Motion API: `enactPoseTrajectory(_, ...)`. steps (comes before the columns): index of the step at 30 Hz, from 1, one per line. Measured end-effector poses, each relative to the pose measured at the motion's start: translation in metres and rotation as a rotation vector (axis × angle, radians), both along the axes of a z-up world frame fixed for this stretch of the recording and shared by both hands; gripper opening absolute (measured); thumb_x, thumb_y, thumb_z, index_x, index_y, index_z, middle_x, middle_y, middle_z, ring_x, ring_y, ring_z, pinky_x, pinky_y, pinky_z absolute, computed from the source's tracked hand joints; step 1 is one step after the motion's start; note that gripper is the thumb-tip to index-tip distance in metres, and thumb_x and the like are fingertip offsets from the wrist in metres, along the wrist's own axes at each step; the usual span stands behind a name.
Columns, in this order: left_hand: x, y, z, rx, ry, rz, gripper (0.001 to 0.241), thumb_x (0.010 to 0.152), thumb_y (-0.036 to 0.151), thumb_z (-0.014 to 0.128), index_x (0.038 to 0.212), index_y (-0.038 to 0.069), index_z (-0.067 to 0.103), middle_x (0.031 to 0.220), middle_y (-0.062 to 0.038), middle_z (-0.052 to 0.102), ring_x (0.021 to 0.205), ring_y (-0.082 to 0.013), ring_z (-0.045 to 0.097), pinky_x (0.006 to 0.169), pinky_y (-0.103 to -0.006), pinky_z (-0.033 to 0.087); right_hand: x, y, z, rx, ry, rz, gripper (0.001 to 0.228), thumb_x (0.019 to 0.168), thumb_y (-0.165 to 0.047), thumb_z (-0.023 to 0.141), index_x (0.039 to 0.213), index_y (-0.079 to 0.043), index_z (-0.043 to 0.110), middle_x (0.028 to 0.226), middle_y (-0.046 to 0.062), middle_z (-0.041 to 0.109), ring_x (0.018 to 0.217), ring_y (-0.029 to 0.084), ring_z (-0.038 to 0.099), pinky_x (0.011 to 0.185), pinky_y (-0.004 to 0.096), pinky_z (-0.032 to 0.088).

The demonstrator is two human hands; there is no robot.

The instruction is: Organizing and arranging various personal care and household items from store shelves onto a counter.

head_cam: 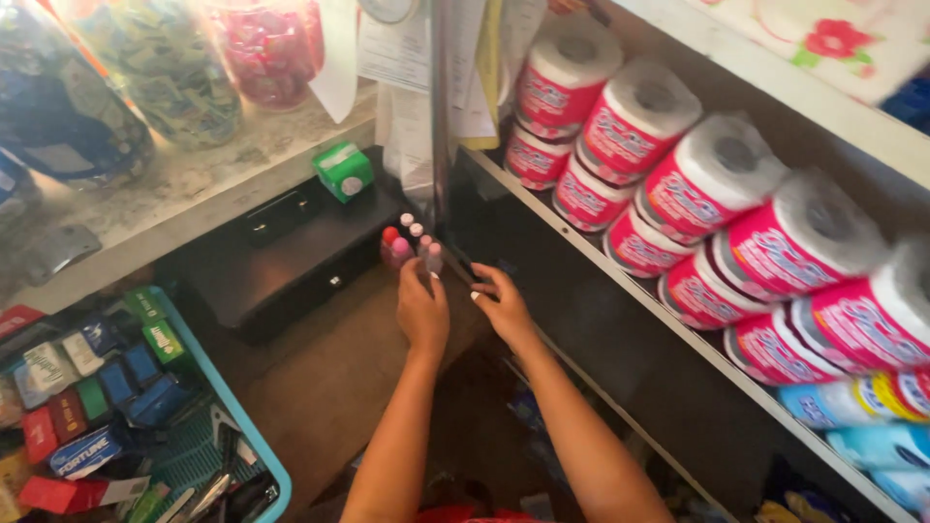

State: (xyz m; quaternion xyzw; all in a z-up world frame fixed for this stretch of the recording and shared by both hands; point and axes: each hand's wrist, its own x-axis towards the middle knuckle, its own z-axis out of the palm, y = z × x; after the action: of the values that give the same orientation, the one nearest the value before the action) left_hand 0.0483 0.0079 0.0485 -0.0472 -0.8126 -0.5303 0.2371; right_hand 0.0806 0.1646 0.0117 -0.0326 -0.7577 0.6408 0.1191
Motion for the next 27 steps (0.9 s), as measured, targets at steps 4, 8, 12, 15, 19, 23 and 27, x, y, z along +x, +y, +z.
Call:
enactPoseTrajectory(4, 0.015, 0.018, 0.017, 0.023, 0.097, -0.022, 0.038, 0.093, 0.009, 0.065, 0.130, 0.003, 0.056, 0.124, -0.018, 0.064, 0.115, -0.0379, 0.060, 0.097, -0.0459, 0.048, 0.033, 0.019, 0.035, -0.053, -0.011, -0.054, 0.051, 0.090, 0.004, 0.062, 0.140, -0.005, 0.056, 0.141, 0.009, 0.061, 0.114, 0.017, 0.065, 0.097, 0.031, 0.052)
enactPoseTrajectory(8, 0.042, 0.041, 0.053, 0.127, 0.164, -0.159, 0.043, 0.092, 0.003, 0.064, 0.135, 0.003, 0.056, 0.118, -0.014, 0.063, 0.107, -0.0317, 0.060, 0.095, -0.0414, 0.049, 0.074, 0.035, 0.070, -0.052, 0.002, -0.168, 0.047, 0.091, 0.005, 0.061, 0.137, -0.004, 0.060, 0.136, 0.010, 0.065, 0.113, 0.017, 0.066, 0.099, 0.031, 0.052)
enactPoseTrajectory(12, 0.080, 0.068, 0.101, 0.273, 0.125, -0.337, 0.046, 0.091, -0.002, 0.062, 0.136, 0.004, 0.057, 0.114, -0.010, 0.061, 0.094, -0.0213, 0.058, 0.085, -0.0335, 0.049, 0.124, 0.047, 0.115, -0.045, 0.000, -0.266, 0.044, 0.092, 0.005, 0.059, 0.134, -0.005, 0.062, 0.133, 0.008, 0.067, 0.111, 0.016, 0.068, 0.092, 0.029, 0.055)
enactPoseTrajectory(15, 0.109, 0.092, 0.120, 0.340, 0.197, -0.452, 0.047, 0.092, -0.005, 0.061, 0.139, 0.002, 0.055, 0.117, -0.010, 0.059, 0.097, -0.0201, 0.056, 0.090, -0.0321, 0.049, 0.159, 0.066, 0.125, 0.028, 0.063, -0.308, 0.044, 0.092, 0.006, 0.060, 0.135, -0.005, 0.061, 0.131, 0.008, 0.067, 0.109, 0.015, 0.067, 0.091, 0.027, 0.055)
enactPoseTrajectory(19, 0.148, 0.128, 0.137, 0.399, 0.203, -0.573, 0.044, 0.095, -0.005, 0.061, 0.138, 0.001, 0.054, 0.118, -0.011, 0.060, 0.098, -0.0200, 0.056, 0.089, -0.0322, 0.049, 0.209, 0.090, 0.146, 0.057, 0.069, -0.405, 0.039, 0.095, 0.005, 0.061, 0.133, -0.004, 0.061, 0.131, 0.007, 0.067, 0.108, 0.013, 0.068, 0.085, 0.026, 0.054)
enactPoseTrajectory(23, 0.200, 0.157, 0.159, 0.498, 0.162, -0.780, 0.046, 0.095, -0.005, 0.058, 0.141, -0.002, 0.052, 0.124, -0.013, 0.063, 0.106, -0.0201, 0.062, 0.094, -0.0326, 0.050, 0.266, 0.118, 0.156, 0.029, 0.194, -0.439, 0.038, 0.097, 0.005, 0.060, 0.134, -0.003, 0.059, 0.132, 0.006, 0.067, 0.110, 0.012, 0.066, 0.090, 0.026, 0.054)
enactPoseTrajectory(27, 0.257, 0.188, 0.173, 0.476, 0.183, -0.889, 0.044, 0.099, -0.004, 0.061, 0.142, -0.002, 0.050, 0.131, -0.016, 0.063, 0.114, -0.0230, 0.064, 0.096, -0.0345, 0.052, 0.332, 0.133, 0.187, 0.046, 0.245, -0.531, 0.039, 0.097, 0.006, 0.059, 0.135, -0.002, 0.059, 0.131, 0.007, 0.066, 0.113, 0.013, 0.065, 0.096, 0.027, 0.053)
